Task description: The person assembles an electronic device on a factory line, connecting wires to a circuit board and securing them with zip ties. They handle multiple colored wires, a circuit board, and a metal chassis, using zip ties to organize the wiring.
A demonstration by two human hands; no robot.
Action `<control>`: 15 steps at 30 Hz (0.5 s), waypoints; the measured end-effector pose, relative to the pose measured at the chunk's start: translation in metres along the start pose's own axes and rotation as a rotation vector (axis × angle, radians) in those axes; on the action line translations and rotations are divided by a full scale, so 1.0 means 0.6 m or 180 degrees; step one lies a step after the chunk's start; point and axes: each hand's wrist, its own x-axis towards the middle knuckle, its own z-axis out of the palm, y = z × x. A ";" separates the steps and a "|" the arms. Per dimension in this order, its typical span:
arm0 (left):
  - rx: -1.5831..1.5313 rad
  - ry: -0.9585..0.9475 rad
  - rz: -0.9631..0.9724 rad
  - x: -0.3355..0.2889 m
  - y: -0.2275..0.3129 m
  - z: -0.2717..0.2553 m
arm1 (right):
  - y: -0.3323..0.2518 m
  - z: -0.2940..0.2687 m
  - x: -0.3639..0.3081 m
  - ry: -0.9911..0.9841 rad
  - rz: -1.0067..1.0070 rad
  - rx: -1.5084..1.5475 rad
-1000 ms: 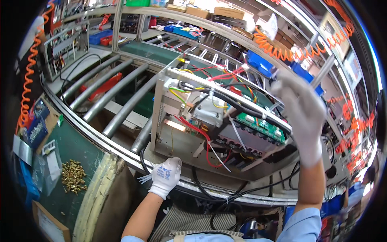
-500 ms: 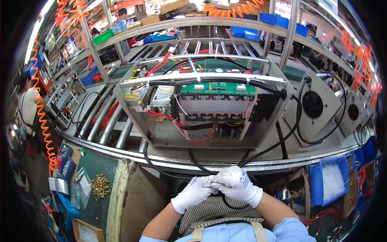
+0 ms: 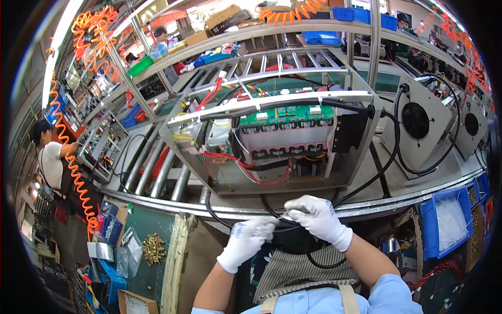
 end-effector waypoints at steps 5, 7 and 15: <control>0.1401 0.1325 0.1609 0.082 -0.021 -0.073 | 0.028 0.030 0.120 -0.0724 0.0890 -0.0288; 0.2453 0.1266 0.1596 0.117 -0.006 -0.087 | 0.047 0.069 0.154 -0.0652 0.0562 0.0198; 0.3433 0.1258 0.1793 0.185 -0.033 -0.124 | 0.080 0.076 0.194 -0.0713 0.0573 -0.2342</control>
